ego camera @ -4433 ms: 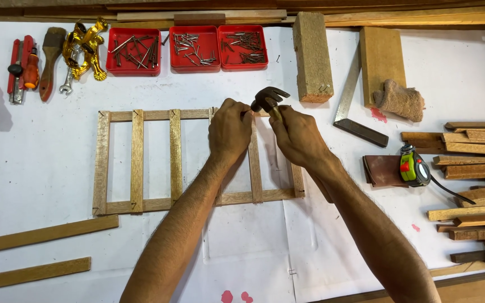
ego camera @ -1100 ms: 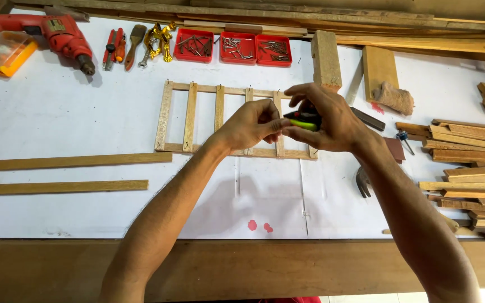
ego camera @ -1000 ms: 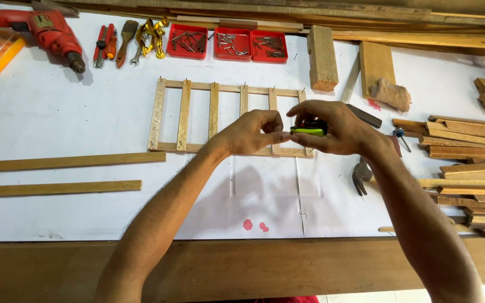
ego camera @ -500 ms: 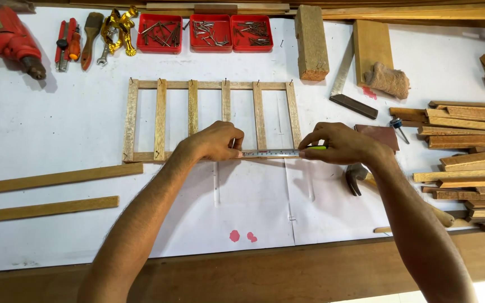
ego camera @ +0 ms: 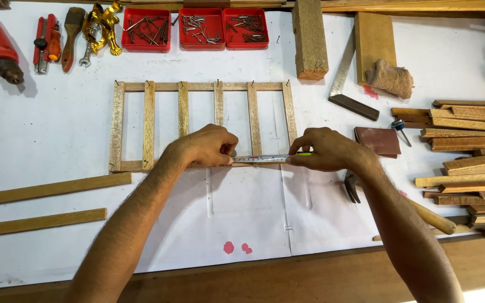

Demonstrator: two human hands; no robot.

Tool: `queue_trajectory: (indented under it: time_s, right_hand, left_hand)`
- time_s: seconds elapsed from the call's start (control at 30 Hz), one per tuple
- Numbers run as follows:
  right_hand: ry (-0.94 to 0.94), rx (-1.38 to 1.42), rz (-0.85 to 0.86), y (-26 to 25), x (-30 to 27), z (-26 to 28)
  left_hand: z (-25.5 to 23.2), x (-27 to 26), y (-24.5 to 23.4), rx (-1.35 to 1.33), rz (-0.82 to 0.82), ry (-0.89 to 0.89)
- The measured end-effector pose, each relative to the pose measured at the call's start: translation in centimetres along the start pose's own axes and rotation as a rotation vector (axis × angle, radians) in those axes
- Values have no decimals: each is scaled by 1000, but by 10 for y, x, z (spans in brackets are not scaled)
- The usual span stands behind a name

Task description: The person measures a thin wood strip with a tape measure, marks it, and fits it onto a partially built wooden frame. They select additional strips from a pile, position them as crossbars on the frame, and hammer nails to attach the strips.

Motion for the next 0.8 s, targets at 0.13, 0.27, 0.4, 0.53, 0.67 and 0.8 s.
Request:
queue_trajectory:
  time_s: [0.13,0.27,0.4,0.53,0.67,0.8]
  right_hand:
    - [-22,27,-17,5,2,-6]
    - [-37,144,-49,-4,-9,-5]
    - [-66,235,-240,-42,-47,1]
    - [-168,384,-430,-63,-85,1]
    - [-99,396,-559,-53,-111,-28]
    - [30,416,-614,-34,-138,-79]
  left_hand:
    - [4,4,4,-11,2,-6]
    - [7,10,1,-10,-17,50]
    - [-37,7,-25,-145,-169,193]
    - [-129,2,-46,-201,-291,346]
    - [-191,34,-20,-106,-176,417]
    - [-238,71,5,-19,-102,440]
Point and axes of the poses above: each hand's wrist, its own x-axis towards the middle knuckle, its own y-axis out of the palm, z = x × y, the point moved 9 cm from there along x, towards the middle knuckle
